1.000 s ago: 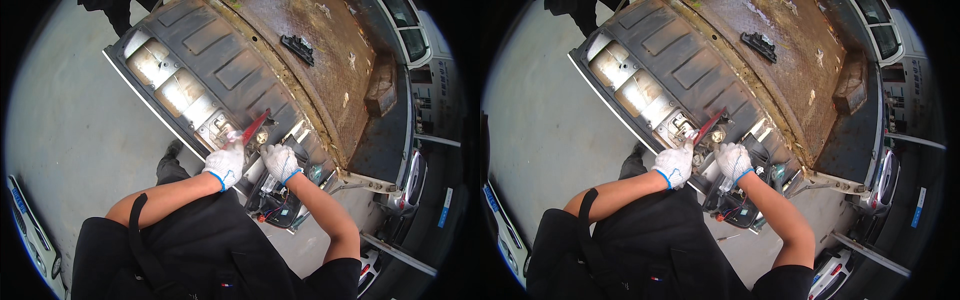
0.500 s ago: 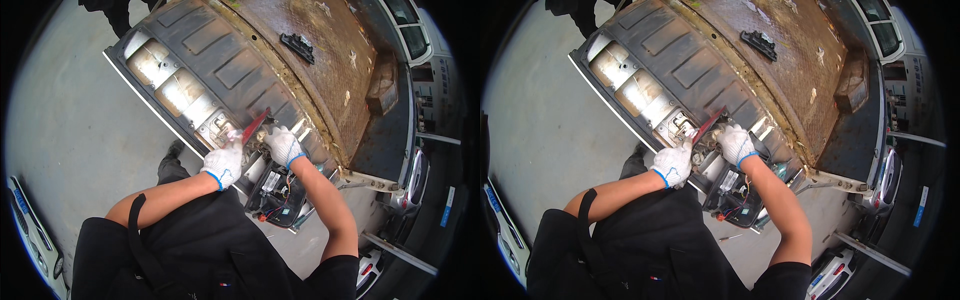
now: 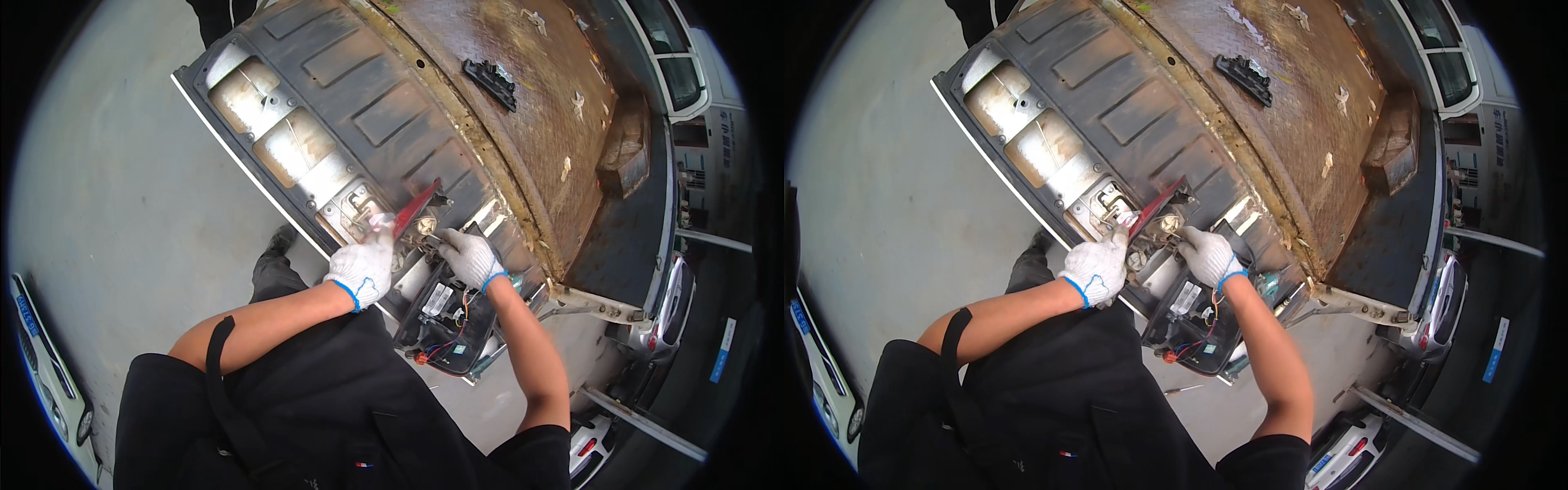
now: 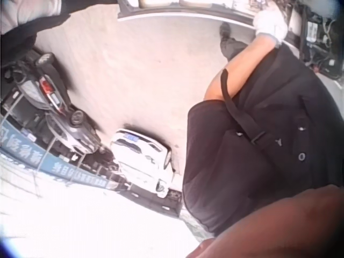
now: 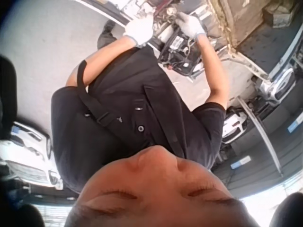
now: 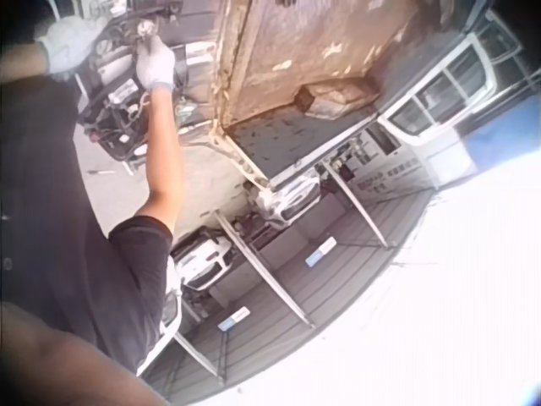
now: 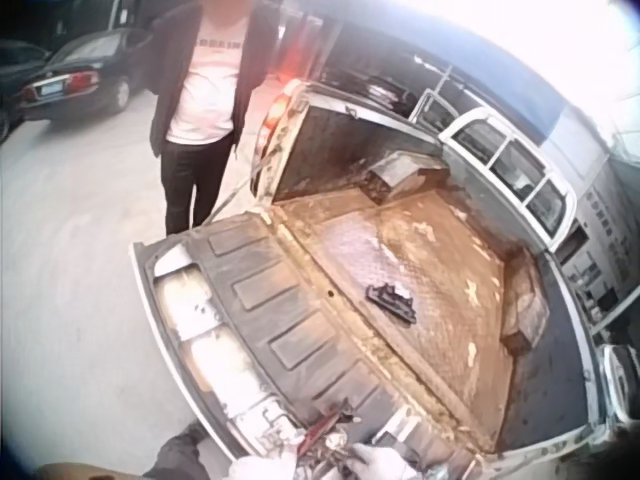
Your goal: The person removes a red taillight assembly from the rear of a white van, disconnects the wiring, and places it on the tailgate. They then retrieve a replacement taillight, connect the wiring, and install it into the vehicle. The person repeats this process for the opposite side, handling both taillights and associated wiring throughout.
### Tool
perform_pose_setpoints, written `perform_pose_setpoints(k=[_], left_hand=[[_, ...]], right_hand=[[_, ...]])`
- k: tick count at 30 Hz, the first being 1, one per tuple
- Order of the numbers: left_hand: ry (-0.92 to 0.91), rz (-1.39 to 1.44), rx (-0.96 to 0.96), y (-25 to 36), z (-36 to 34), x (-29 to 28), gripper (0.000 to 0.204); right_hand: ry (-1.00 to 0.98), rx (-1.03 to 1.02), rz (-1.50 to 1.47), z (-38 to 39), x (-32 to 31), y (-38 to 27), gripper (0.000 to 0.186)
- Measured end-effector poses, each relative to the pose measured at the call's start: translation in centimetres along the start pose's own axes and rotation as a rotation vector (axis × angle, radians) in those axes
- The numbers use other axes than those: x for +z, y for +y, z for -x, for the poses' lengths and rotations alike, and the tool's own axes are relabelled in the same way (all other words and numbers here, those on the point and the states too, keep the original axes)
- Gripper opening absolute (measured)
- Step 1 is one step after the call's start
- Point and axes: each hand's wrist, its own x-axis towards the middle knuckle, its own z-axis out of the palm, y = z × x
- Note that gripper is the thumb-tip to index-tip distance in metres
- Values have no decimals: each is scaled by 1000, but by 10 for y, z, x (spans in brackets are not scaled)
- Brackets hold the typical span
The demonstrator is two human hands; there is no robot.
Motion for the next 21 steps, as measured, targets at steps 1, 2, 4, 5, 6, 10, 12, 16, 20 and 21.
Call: perform_pose_setpoints(k=[1, 2, 4, 5, 6, 10, 12, 16, 20, 21], left_hand=[[-20, 1, -8, 1, 0, -2, 62], [-36, -1, -17, 2, -1, -3, 62], [-49, -2, -24, 2, -1, -2, 63], [-57, -4, -27, 2, 0, -2, 64], [-52, -6, -28, 2, 0, -2, 65], [-39, -13, -23, 0, 0, 3, 67], [-46, -17, -19, 0, -1, 1, 69], [-61, -17, -13, 1, -1, -1, 71], [-70, -11, -14, 2, -1, -4, 73], [-74, -15, -16, 2, -1, -3, 73]], right_hand=[[66, 0, -71, 5, 10, 9, 35], [79, 40, -107, 9, 17, 10, 34], [97, 144, -168, 13, 35, 13, 35], [97, 185, -214, 16, 43, 12, 37], [119, 208, -257, 17, 50, 13, 38], [209, 290, -383, 15, 79, 21, 41], [208, 338, -426, 14, 86, 24, 41], [212, 285, -415, 13, 88, 25, 39], [246, 243, -309, 14, 85, 21, 39], [264, 221, -274, 14, 86, 20, 39]])
